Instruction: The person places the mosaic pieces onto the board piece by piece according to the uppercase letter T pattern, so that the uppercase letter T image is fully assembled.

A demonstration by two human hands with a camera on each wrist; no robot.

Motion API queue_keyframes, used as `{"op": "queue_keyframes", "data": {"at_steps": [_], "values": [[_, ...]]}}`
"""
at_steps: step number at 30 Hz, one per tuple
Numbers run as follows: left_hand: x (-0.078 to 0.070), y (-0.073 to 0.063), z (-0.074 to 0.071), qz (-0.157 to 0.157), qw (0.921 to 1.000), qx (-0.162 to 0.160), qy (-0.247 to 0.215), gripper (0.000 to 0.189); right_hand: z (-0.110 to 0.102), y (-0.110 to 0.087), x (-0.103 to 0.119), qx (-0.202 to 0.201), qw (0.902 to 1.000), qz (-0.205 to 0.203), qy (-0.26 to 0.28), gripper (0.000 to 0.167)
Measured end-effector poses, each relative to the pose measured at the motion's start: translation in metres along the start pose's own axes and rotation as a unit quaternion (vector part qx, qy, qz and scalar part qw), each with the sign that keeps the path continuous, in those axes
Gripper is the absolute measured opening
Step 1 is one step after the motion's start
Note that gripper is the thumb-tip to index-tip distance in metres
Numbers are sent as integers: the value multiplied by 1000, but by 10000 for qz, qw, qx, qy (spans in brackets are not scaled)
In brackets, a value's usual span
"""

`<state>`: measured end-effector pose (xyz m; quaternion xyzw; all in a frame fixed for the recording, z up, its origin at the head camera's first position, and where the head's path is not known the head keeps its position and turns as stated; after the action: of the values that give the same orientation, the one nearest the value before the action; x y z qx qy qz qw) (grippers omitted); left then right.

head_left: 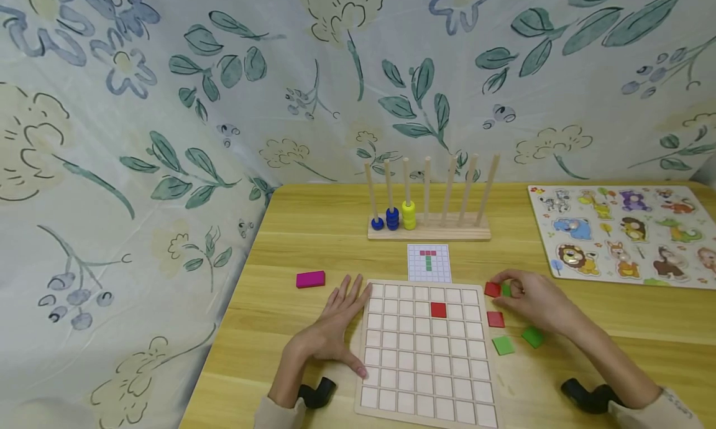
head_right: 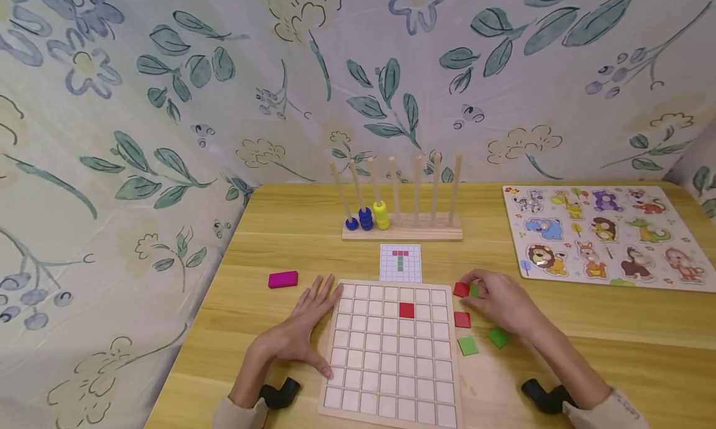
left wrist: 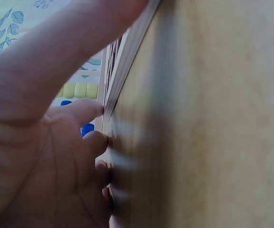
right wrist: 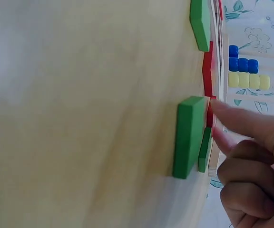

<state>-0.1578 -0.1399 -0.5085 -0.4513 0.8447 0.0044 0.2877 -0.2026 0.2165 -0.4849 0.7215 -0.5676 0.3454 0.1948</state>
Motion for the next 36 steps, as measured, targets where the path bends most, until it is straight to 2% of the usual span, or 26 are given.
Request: {"op": "queue_keyframes", "data": {"at_steps": [3,11,16,22,26,31,36], "values": [[0,0,0,11,10000,-3,-6,154,-1,-1,-2,-19,10000,89,-1,30],[-1,0,-1,26,10000,-11,21,154,3,0,3,54,9990,28,-445,27],[-1,0,-1,42,10000,-24,18,153,4,1,3,102,9994,22,-325,29],[-2,-1,-1,25,10000,-9,-20,153,1,1,3,113,9998,4,152,29],[-2,-1,-2,2,10000,6,-29,153,4,2,16,198,9974,-211,654,29],[-1,-1,-2,6,10000,7,-10,153,21,4,41,647,9887,-276,1321,29],[-2,-1,-1,18,10000,7,-16,153,44,9,65,999,9830,-299,1508,30]]}}
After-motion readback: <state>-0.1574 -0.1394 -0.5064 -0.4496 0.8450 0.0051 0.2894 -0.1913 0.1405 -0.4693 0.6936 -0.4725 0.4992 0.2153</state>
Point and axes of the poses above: each hand's wrist, its own y-axis towards the middle knuckle, its own z-axis out of the palm, x = y × z, the point moved 7 cm from there along y, towards the middle knuckle, and after that the axes turned 9 degrees about y, right-handed, at the moved point
